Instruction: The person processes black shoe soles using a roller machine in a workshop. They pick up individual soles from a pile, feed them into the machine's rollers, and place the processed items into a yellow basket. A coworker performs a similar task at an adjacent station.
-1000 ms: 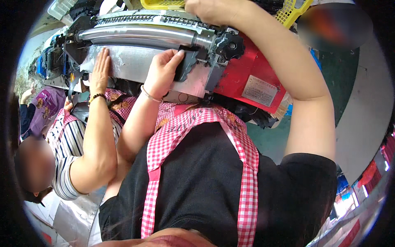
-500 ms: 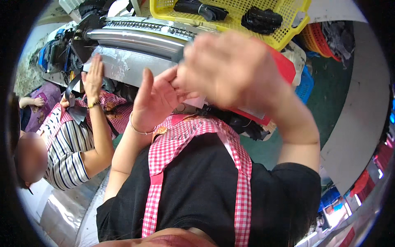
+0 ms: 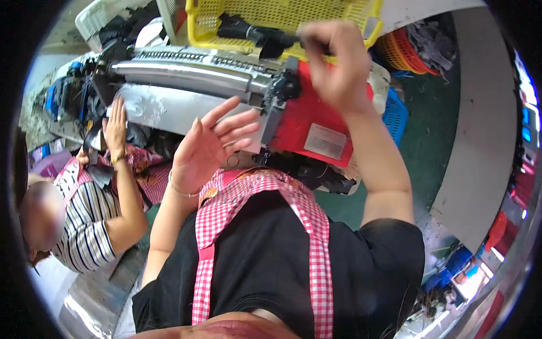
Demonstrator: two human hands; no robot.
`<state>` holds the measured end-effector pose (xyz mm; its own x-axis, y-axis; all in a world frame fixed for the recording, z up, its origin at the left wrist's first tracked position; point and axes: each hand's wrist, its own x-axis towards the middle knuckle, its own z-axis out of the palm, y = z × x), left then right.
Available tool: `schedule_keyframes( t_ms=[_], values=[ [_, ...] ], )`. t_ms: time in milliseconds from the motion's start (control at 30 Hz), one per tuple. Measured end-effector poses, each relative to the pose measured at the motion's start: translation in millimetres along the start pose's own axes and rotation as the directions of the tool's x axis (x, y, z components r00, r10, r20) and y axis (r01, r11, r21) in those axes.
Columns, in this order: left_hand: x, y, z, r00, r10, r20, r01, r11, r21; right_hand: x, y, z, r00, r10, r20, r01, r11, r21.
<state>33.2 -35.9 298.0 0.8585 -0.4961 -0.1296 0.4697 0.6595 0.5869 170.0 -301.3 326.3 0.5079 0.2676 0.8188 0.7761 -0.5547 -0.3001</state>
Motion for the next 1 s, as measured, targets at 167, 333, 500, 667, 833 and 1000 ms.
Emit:
schedule_keyframes(
  t_ms=[167,333,500,667,833,1000],
  values=[
    [-21.6,-12.7,-8.8,0.999,-0.016,-0.045,0.021,0.993,0.112,-47.7,247.8,33.1,0.686,0.727,0.032,-0.728,0.686,0.024],
    [-66.7,-27.0,-23.6,0.979,0.005,-0.204,0.029,0.986,0.165,-66.7,249.2,47.4,0.497,0.845,0.198,-0.359,0.409,-0.839],
    [-70.2,-24.2,-23.1,0.952,0.200,-0.231,-0.103,0.922,0.373,-24.1,148.0,-19.7,0.816,0.574,0.070,-0.459,0.717,-0.526],
    [5.1,-11.0,34.9,0.891,0.435,-0.128,-0.362,0.853,0.377,-41.6,-100.5,-42.5,0.755,0.313,0.576,-0.653,0.439,0.618],
    [-6.0,-29.3,62.5,0.945,0.325,-0.038,-0.293,0.892,0.343,-97.3,-218.1,-2.0,0.823,0.404,0.399,-0.568,0.604,0.559],
    [-46.9,-58.2,55.5,0.872,0.488,-0.032,-0.402,0.753,0.521,-150.5,-273.6,-5.1,0.869,0.308,0.388,-0.492,0.626,0.605]
  ],
)
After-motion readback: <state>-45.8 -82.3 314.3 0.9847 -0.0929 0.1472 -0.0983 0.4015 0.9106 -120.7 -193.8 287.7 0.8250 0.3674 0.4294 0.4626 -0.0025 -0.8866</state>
